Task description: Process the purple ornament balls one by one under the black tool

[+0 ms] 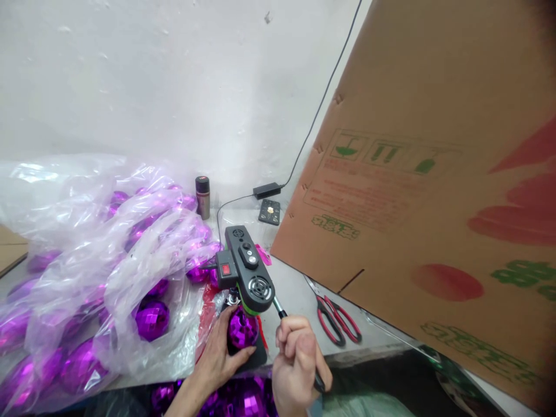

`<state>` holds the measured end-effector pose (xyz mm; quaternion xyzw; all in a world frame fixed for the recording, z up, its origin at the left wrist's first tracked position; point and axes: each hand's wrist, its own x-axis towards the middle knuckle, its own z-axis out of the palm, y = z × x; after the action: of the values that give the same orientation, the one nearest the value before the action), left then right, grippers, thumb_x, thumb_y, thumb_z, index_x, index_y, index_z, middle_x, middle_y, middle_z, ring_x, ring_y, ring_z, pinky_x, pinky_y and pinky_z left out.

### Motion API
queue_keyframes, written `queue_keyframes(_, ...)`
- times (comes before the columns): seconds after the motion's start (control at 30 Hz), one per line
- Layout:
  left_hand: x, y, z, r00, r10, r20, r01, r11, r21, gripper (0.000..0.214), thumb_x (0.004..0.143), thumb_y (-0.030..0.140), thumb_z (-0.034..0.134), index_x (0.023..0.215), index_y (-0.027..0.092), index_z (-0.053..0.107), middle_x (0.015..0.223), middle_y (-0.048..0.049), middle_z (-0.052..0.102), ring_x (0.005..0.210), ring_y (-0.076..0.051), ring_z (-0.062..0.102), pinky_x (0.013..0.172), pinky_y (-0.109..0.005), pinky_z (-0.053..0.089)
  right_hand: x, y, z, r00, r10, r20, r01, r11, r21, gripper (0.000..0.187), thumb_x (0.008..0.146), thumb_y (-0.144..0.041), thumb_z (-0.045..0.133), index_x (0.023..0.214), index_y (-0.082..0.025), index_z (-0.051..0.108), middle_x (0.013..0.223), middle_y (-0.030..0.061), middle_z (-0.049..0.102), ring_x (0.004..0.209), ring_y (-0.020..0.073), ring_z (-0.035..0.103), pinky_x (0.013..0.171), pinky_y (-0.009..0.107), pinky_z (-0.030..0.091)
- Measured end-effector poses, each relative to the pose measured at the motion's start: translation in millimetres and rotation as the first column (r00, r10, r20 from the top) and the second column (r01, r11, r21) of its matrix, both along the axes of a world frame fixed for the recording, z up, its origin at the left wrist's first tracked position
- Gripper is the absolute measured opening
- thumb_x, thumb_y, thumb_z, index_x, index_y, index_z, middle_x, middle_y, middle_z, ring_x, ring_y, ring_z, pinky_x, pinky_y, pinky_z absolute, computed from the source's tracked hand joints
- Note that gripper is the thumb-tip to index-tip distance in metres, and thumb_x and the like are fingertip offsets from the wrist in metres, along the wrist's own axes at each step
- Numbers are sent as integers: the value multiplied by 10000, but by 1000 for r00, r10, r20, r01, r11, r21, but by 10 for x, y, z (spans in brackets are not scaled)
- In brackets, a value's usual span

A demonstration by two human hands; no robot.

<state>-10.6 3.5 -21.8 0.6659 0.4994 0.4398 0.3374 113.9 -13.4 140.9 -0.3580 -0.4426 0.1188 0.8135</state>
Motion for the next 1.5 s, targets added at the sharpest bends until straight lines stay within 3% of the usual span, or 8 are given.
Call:
queue_keyframes(0.2,10,6,-3,1000,-8,-2,8,1000,-9,795,831,395,828,1541,191,530,1570,-229,631,1484,-448,594,1234,-678,485,-11,12,-5,1000,18,-13,-18,1000,10,502,1116,-317,502,624,-233,449,575,-55,401,541,125,477,502,285,317)
queue_keyframes(0.97,31,10,61,999,-6,-38,6,1000,-6,788,813,349,825,1528,172,544,1554,-234,646,1469,-443,613,1227,-682,492,-4,15,-87,999,17,-28,-17,1000,4,523,1125,-325,494,612,-228,450,614,-45,492,548,116,475,505,282,314)
queue_keyframes(1.3,24,21,79,1000,-23,4,23,999,-24,809,800,372,821,1525,147,539,1553,-275,635,1472,-462,603,1235,-697,469,23,38,-174,999,26,-28,-26,1000,15,513,1116,-329,503,615,-230,457,619,-46,463,548,122,452,505,286,301)
queue_keyframes(1.5,31,9,68,1000,-18,2,18,999,-37,811,810,349,824,1548,179,532,1587,-243,621,1493,-445,590,1247,-679,467,-10,12,-288,999,28,-35,-27,999,38,520,1120,-338,500,616,-226,445,642,-41,477,537,120,450,503,280,303)
